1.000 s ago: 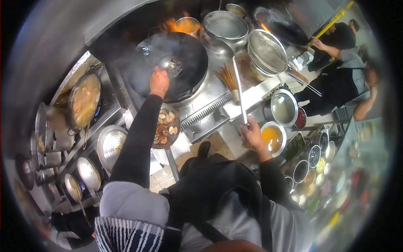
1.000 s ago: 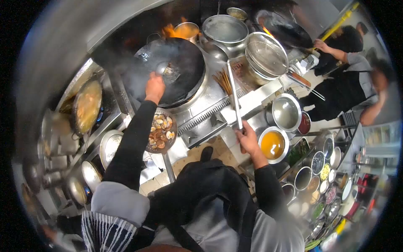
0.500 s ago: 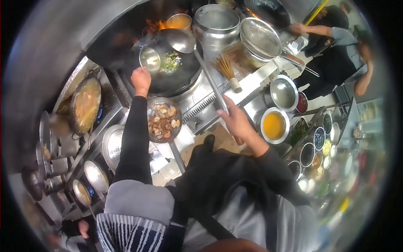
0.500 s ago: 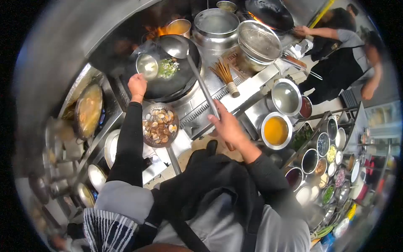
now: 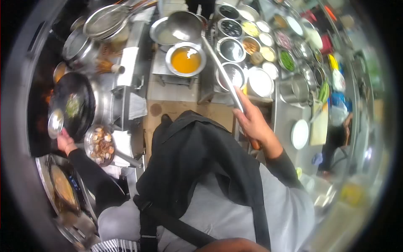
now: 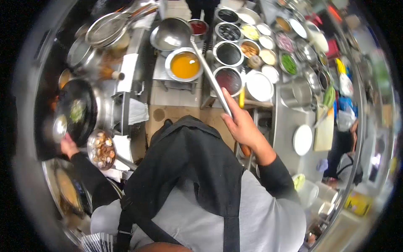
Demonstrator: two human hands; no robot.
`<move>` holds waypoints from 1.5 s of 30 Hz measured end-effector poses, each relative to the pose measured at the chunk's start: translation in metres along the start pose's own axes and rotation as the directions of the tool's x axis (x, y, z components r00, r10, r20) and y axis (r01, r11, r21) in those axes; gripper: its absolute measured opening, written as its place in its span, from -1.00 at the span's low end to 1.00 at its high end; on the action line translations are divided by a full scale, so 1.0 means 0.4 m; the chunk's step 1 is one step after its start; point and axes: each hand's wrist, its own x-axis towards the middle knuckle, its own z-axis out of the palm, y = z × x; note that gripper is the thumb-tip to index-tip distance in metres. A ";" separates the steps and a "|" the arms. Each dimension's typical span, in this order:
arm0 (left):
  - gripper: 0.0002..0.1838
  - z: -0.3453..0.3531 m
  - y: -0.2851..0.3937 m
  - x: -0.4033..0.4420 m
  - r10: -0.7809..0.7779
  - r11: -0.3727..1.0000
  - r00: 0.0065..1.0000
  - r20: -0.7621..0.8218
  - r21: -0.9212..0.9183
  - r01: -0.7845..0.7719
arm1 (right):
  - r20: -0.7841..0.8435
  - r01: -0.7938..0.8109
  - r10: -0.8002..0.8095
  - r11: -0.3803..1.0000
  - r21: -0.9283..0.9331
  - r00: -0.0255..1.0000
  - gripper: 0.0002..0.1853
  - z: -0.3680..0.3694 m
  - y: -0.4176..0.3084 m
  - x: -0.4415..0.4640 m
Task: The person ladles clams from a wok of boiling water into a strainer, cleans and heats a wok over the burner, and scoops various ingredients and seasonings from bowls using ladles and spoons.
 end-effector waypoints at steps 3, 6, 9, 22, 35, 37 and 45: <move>-0.53 0.019 0.024 -0.071 0.077 0.995 0.997 0.029 -0.058 -0.076 | -0.181 -0.188 0.179 0.982 -0.036 0.967 -0.15 -0.035 0.109 -0.170; -0.54 0.052 0.034 -0.141 0.098 0.994 0.995 0.022 -0.051 -0.096 | -0.236 -0.291 0.263 0.952 -0.095 0.936 -0.15 -0.053 0.176 -0.271; -0.54 0.058 0.013 -0.120 0.095 0.994 0.991 0.095 -0.072 -0.088 | -0.267 -0.279 0.235 0.951 -0.137 0.935 -0.15 -0.048 0.252 -0.317; -0.59 0.046 0.063 -0.228 0.089 0.992 0.988 0.129 -0.102 -0.076 | -0.034 -0.374 0.404 0.874 0.311 0.914 -0.20 -0.041 0.337 -0.307; -0.67 -0.154 0.003 -0.114 0.032 0.973 0.991 0.127 -0.231 -0.002 | 0.238 -0.431 0.410 0.484 0.762 0.881 -0.19 -0.158 0.073 -0.175; -0.68 -0.141 -0.008 -0.180 0.062 0.972 0.995 0.081 -0.233 -0.041 | 0.259 -0.447 0.391 0.535 0.717 0.883 -0.19 -0.144 0.011 -0.113; -0.82 -0.010 0.050 -0.357 0.031 0.999 0.998 0.046 -0.030 -0.029 | 0.596 -0.442 0.008 0.679 0.586 0.803 -0.22 0.105 -0.246 0.253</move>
